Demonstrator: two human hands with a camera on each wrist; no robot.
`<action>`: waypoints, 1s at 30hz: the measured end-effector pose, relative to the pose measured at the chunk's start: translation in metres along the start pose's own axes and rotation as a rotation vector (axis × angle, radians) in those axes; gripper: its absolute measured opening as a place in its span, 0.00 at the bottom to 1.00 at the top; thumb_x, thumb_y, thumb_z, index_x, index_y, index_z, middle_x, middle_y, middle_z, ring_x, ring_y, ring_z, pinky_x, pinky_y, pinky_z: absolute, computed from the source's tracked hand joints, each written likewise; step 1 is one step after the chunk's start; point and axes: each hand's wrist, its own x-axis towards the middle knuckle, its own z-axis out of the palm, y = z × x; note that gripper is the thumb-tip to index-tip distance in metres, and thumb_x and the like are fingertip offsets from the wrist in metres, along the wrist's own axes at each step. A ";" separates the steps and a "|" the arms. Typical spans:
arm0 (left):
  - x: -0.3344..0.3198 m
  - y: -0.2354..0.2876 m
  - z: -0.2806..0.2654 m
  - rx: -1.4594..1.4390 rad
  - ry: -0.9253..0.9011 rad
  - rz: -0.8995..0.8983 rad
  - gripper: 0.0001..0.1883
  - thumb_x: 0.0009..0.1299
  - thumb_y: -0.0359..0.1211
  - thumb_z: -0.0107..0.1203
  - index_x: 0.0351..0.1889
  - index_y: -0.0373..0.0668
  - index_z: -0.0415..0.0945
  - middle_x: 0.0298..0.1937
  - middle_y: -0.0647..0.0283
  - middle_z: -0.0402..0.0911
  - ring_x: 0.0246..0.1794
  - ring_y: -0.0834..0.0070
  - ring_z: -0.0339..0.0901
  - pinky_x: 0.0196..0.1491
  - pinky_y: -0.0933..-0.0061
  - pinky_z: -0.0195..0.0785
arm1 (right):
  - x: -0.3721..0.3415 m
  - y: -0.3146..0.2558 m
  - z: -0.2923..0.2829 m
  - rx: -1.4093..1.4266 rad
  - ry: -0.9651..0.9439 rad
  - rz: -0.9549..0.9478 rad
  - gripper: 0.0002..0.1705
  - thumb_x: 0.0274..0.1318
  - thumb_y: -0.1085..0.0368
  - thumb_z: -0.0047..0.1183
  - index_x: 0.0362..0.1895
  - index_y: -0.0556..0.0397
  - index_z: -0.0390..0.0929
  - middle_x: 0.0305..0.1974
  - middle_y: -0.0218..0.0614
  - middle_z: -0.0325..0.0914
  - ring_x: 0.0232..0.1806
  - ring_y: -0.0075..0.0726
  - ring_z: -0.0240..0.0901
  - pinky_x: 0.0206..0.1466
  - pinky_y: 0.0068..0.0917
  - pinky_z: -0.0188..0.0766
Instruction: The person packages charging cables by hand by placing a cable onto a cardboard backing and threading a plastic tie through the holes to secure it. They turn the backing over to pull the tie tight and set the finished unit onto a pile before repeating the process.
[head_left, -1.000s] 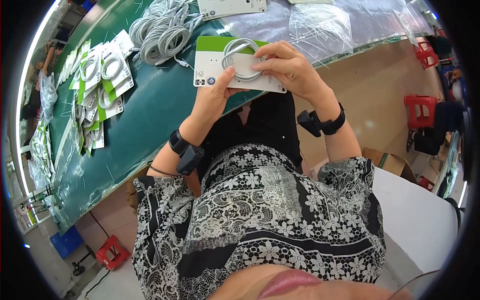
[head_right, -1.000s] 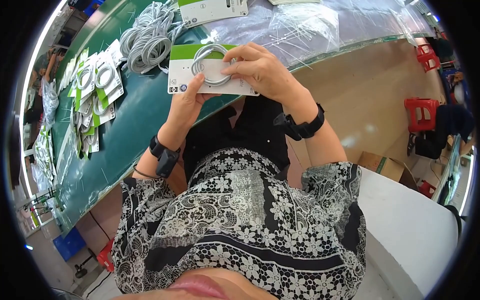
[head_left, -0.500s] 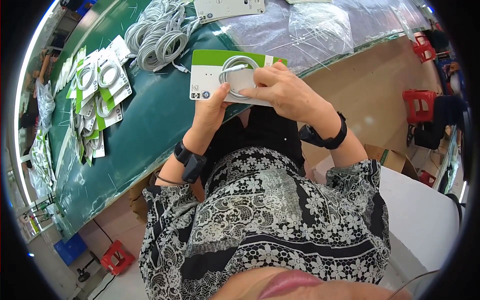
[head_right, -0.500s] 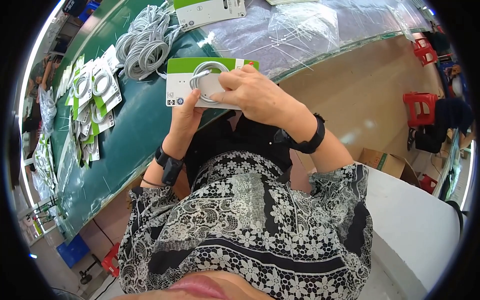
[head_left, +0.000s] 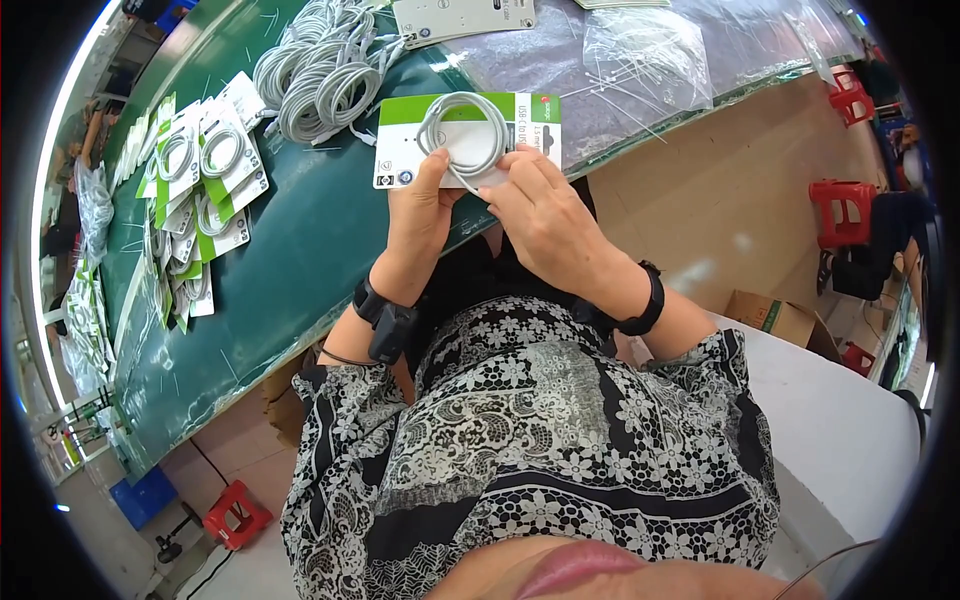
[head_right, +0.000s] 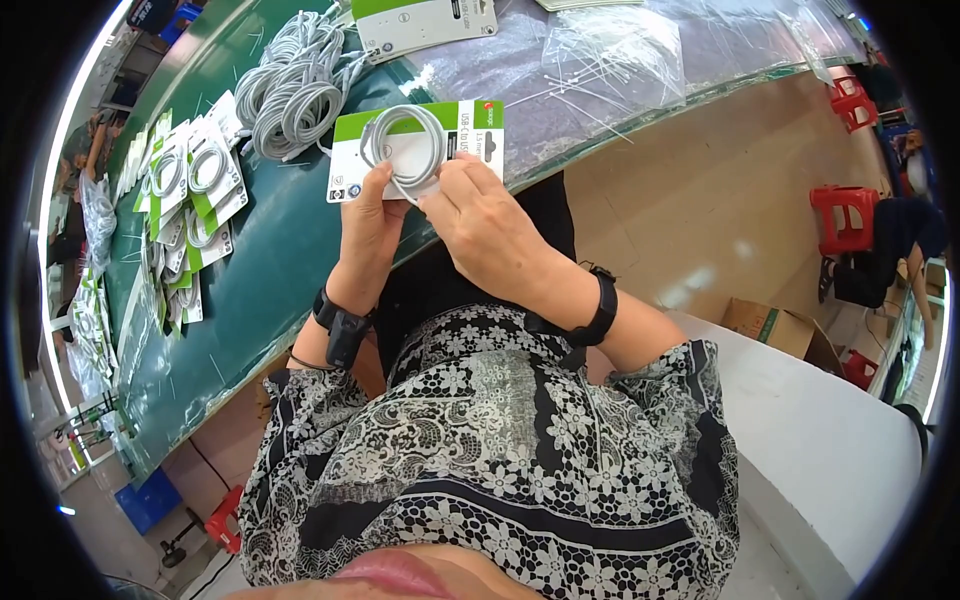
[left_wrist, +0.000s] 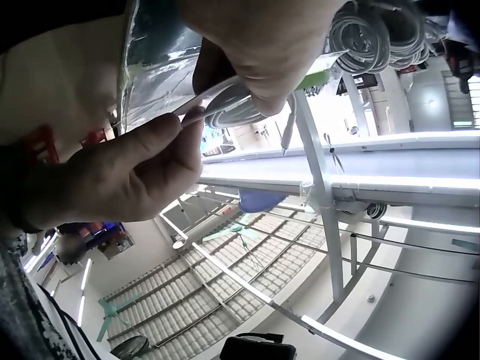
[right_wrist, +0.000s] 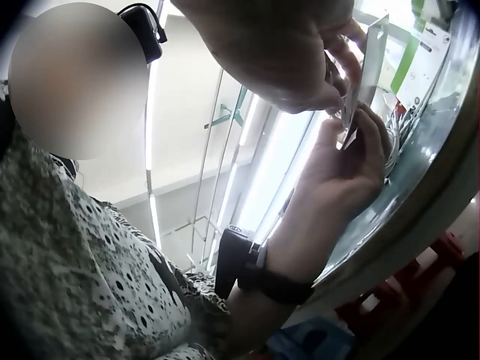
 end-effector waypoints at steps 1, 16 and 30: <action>0.000 0.000 -0.001 0.014 -0.009 0.002 0.21 0.70 0.29 0.49 0.60 0.36 0.61 0.53 0.56 0.74 0.47 0.69 0.79 0.45 0.68 0.79 | -0.002 -0.001 0.002 0.006 -0.007 0.000 0.07 0.52 0.73 0.51 0.37 0.61 0.74 0.35 0.45 0.68 0.46 0.51 0.68 0.49 0.39 0.67; 0.003 0.007 -0.002 0.084 -0.065 -0.051 0.20 0.70 0.29 0.50 0.59 0.36 0.62 0.52 0.57 0.75 0.46 0.70 0.79 0.44 0.71 0.80 | -0.008 0.002 0.004 0.150 -0.007 -0.006 0.06 0.52 0.76 0.51 0.36 0.63 0.72 0.40 0.50 0.68 0.49 0.57 0.67 0.52 0.42 0.66; 0.006 0.010 -0.010 0.263 -0.090 -0.100 0.21 0.69 0.29 0.54 0.58 0.37 0.64 0.50 0.58 0.75 0.45 0.69 0.80 0.42 0.71 0.80 | -0.004 0.047 -0.016 -0.112 -0.048 0.020 0.13 0.46 0.73 0.56 0.39 0.49 0.78 0.39 0.37 0.73 0.43 0.43 0.70 0.50 0.37 0.66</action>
